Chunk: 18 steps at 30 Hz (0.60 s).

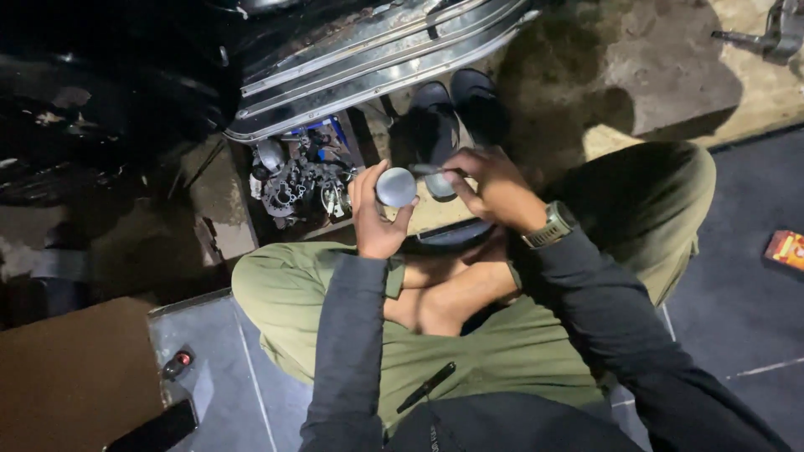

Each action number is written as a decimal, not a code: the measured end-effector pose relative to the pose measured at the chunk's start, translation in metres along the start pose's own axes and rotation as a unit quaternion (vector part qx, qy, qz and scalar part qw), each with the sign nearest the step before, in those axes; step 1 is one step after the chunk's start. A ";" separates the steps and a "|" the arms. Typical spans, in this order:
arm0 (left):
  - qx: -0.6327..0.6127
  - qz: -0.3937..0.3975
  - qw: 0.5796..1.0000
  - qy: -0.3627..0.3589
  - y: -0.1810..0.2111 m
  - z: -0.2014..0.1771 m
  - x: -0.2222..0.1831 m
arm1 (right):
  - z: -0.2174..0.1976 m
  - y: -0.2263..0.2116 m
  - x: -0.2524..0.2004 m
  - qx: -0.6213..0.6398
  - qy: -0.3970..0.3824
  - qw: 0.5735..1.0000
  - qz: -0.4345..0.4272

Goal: Polishing the surface of a motorcycle piston using a small abrasive tool.

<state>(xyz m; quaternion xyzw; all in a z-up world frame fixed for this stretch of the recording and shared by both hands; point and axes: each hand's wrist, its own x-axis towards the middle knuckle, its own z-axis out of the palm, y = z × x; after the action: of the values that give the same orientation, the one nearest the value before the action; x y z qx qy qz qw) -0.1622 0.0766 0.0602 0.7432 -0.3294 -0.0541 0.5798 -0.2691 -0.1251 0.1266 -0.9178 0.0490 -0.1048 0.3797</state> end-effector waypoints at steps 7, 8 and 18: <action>0.073 0.023 0.997 -0.010 -0.010 0.005 -0.004 | 0.021 0.003 -0.003 -0.082 0.041 0.989 -0.119; 0.076 0.024 0.997 -0.004 -0.008 0.004 -0.005 | 0.021 0.010 -0.005 -0.103 0.037 0.988 -0.109; 0.097 0.037 0.994 0.015 -0.010 0.003 -0.013 | 0.026 -0.005 -0.007 -0.143 0.033 0.977 -0.152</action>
<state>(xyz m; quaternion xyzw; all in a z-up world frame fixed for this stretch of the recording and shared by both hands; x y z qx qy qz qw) -0.1692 0.0821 0.0460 0.7843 -0.3515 0.0105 0.5110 -0.2694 -0.1023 0.1108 -0.9553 -0.0641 -0.1838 0.2224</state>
